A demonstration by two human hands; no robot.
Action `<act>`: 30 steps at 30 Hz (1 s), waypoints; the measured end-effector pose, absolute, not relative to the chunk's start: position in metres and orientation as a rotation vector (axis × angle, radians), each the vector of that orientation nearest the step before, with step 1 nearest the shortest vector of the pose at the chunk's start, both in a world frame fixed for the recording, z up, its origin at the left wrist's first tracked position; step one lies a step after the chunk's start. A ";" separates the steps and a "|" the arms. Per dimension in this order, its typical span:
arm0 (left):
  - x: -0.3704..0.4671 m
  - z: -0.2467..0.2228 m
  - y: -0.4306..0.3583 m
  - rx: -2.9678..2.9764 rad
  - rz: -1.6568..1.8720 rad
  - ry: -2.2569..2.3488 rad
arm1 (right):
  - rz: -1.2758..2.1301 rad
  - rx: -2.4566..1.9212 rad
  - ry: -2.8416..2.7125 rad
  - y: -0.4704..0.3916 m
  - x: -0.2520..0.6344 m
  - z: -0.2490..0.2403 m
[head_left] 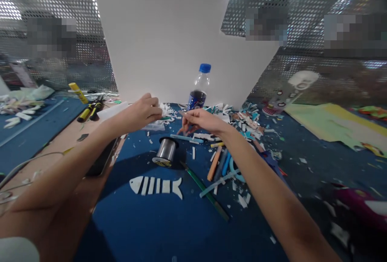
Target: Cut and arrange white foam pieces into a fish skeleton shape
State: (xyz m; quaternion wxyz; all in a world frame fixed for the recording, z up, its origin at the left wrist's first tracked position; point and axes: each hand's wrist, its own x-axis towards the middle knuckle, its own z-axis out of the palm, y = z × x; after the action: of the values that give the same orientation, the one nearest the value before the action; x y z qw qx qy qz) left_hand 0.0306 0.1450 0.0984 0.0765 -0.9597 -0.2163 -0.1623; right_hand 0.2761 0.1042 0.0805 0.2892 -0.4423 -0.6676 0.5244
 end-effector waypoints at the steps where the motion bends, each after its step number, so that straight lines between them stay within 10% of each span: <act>1: 0.032 0.099 0.143 -2.879 -0.515 -0.641 | 1.326 -1.219 -1.804 0.102 0.273 0.082; 8: 0.046 0.095 0.127 -2.839 -0.604 -0.472 | 0.788 -1.350 -1.811 0.078 0.237 0.085; 30: 0.042 0.103 0.131 -2.966 -0.889 -0.607 | 0.970 -1.093 -1.630 0.079 0.231 0.089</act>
State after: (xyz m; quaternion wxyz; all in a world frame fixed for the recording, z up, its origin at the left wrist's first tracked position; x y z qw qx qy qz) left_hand 0.0416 0.1312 0.1035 -0.0066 -0.9400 -0.1924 -0.2817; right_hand 0.2307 0.0789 0.0890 0.4586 -0.4436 -0.6617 0.3938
